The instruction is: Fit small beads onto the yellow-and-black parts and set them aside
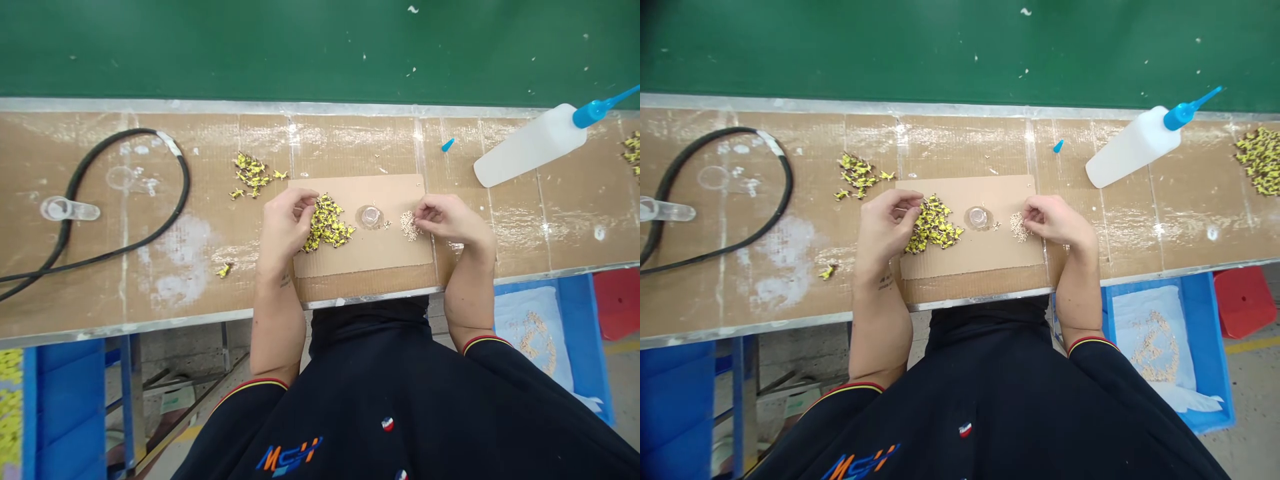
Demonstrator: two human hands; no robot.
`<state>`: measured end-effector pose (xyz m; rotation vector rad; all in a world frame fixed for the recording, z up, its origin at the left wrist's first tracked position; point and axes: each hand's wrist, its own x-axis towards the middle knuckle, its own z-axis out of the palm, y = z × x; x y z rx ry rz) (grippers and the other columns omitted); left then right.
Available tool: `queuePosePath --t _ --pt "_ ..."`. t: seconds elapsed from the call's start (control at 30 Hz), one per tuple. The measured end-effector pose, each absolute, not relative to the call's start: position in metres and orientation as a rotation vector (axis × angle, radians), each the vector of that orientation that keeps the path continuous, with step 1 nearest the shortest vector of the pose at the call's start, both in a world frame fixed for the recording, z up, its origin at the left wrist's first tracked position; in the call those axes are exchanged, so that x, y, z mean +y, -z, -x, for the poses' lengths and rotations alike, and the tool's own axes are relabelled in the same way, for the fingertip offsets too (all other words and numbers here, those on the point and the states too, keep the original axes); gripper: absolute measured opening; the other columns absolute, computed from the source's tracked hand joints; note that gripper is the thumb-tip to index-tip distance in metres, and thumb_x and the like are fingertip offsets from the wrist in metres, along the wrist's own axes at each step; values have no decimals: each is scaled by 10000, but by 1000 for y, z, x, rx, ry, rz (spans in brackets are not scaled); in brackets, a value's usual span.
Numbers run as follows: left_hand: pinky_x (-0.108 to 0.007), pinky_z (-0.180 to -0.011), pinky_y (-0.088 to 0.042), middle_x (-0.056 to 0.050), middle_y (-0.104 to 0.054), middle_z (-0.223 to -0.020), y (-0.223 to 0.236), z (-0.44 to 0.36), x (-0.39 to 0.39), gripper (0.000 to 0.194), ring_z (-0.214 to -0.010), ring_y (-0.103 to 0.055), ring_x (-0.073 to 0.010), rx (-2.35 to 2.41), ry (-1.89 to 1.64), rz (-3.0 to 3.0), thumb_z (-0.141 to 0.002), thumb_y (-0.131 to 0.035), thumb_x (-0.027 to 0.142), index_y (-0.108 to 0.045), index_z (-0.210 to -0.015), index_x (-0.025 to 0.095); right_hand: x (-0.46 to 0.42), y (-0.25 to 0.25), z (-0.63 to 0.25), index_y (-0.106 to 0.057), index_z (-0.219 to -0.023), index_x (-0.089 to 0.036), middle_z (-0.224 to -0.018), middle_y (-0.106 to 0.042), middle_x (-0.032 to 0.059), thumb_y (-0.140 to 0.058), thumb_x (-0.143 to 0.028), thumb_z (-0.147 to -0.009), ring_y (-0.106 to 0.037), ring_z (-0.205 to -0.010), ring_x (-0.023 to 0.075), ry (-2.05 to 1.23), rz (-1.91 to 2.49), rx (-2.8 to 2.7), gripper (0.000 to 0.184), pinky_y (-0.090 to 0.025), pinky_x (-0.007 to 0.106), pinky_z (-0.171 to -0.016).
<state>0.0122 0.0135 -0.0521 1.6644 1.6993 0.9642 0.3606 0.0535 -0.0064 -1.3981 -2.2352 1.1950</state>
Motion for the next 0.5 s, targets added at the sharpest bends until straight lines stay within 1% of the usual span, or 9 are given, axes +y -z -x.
queuePosePath --t 0.07,0.2,0.27,0.37,0.5 --pt "-272 -826 -605 -68 -786 -1011 51 -13 13 283 -882 -727 -146 1705 -959 -1665 -870 -573 157 -763 -1080 157 52 2 -364 -619 -786 -217 -754 -713 30 -680 -361 -825 -653 -681 161 -1190 1404 -2196 162 -527 329 -665" --pt "-281 -850 -613 -61 -795 -1025 49 -14 13 288 -892 -727 -149 1723 -933 -1659 -878 -563 162 -762 -1086 175 51 -4 -370 -631 -812 -214 -761 -734 32 -685 -398 -828 -676 -674 166 -1398 1414 -2244 193 -505 313 -614" --pt "-282 -857 -615 -61 -798 -1039 49 -14 13 288 -900 -729 -151 1726 -929 -1656 -879 -564 160 -760 -1089 178 52 -2 -368 -643 -842 -210 -789 -744 38 -675 -385 -820 -691 -695 173 -1475 1373 -2293 179 -517 317 -626" --pt "-277 -844 -612 -63 -798 -1042 50 -13 13 285 -893 -728 -150 1728 -924 -1658 -883 -569 160 -757 -1096 179 54 3 -364 -645 -872 -207 -823 -744 40 -658 -340 -816 -698 -743 179 -1493 1287 -2305 145 -532 321 -667" --pt "-271 -836 -609 -61 -794 -1040 51 -12 13 278 -892 -727 -146 1724 -928 -1658 -891 -569 163 -756 -1096 176 53 0 -367 -632 -852 -206 -837 -734 43 -654 -330 -838 -666 -732 164 -1495 1255 -2292 127 -505 307 -657"
